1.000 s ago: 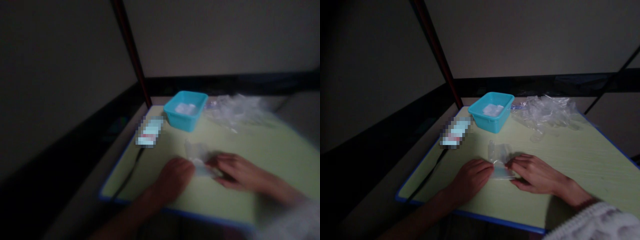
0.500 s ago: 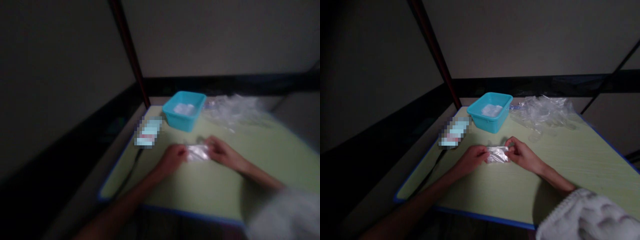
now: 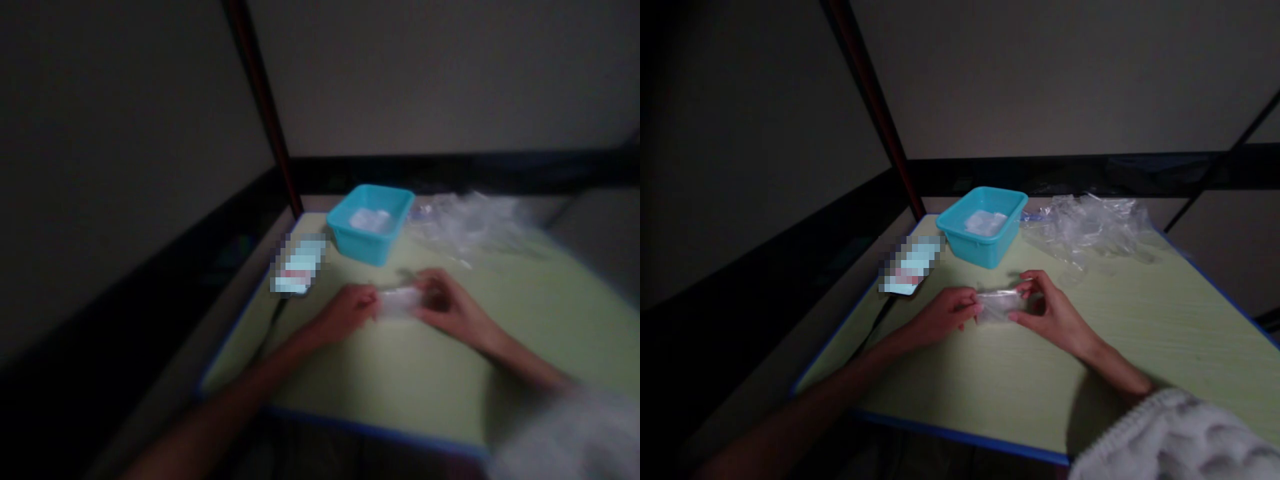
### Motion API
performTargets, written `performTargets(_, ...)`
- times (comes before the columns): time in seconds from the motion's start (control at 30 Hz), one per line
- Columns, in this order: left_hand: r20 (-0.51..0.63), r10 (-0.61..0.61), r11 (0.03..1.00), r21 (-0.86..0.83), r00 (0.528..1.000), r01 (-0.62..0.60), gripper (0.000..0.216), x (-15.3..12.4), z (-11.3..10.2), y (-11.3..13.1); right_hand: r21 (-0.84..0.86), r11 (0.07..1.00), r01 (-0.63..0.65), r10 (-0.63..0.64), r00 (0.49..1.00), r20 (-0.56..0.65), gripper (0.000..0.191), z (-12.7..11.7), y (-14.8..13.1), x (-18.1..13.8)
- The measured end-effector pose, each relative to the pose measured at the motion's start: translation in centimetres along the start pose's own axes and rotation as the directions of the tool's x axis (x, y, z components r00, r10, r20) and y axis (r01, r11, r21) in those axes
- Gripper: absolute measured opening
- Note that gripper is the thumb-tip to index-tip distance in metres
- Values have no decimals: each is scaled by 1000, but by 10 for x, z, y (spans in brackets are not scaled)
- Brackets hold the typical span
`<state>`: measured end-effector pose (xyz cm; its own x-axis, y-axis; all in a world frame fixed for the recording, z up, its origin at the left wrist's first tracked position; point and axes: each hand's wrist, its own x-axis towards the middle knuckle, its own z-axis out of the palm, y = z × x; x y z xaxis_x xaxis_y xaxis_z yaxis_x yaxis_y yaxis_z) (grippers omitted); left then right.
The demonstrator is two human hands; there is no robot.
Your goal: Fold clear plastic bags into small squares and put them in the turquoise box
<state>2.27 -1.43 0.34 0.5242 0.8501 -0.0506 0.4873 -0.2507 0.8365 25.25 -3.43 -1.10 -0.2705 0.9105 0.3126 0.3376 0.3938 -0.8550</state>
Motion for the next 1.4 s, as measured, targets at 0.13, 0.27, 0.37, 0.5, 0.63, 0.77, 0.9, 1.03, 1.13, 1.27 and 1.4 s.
performTargets(0.13, 101, 277, 904, 309, 956, -295, 19, -24, 3, 2, -218, 913, 346, -277, 916, 291, 52, -13, 2, -4)
performTargets(0.27, 195, 426, 811, 350, 883, -469, 32, -37, 3, -2, -305, 741, 598, -390, 754, 529, 49, -20, 4, -8)
performTargets(0.37, 109, 385, 810, 437, 917, -392, 43, -37, 4, -6, -324, 660, 678, -434, 696, 572, 44, -20, 5, -12)
performTargets(0.5, 73, 344, 784, 526, 936, -329, 39, -31, 8, -7, -338, 589, 734, -464, 650, 602, 37, -17, 3, -16)
performTargets(0.63, 88, 328, 770, 552, 941, -320, 43, -28, 11, -5, -353, 555, 753, -455, 630, 629, 34, -16, 0, -17)
performTargets(0.77, 117, 341, 776, 525, 933, -350, 50, -28, 11, -7, -323, 565, 759, -473, 619, 628, 35, -15, 1, -17)
performTargets(0.9, 3, 336, 865, 393, 942, -310, 43, -32, 9, -11, -287, 624, 727, -484, 647, 589, 35, -14, 3, -16)
performTargets(1.03, -126, 251, 959, 168, 960, -229, 39, -36, 9, -14, -261, 729, 633, -415, 711, 567, 32, -14, 2, -15)
performTargets(1.13, -121, 193, 981, 51, 974, -188, 40, -36, 11, -12, -231, 801, 552, -364, 756, 544, 31, -14, 1, -14)
performTargets(1.27, -103, 122, 992, -13, 987, -124, 55, -35, 12, -8, -175, 878, 445, -314, 813, 491, 30, -13, -1, -13)
performTargets(1.4, -104, 82, 997, -5, 991, -83, 71, -32, 12, -4, -193, 952, 236, -145, 906, 397, 33, -10, -3, -10)
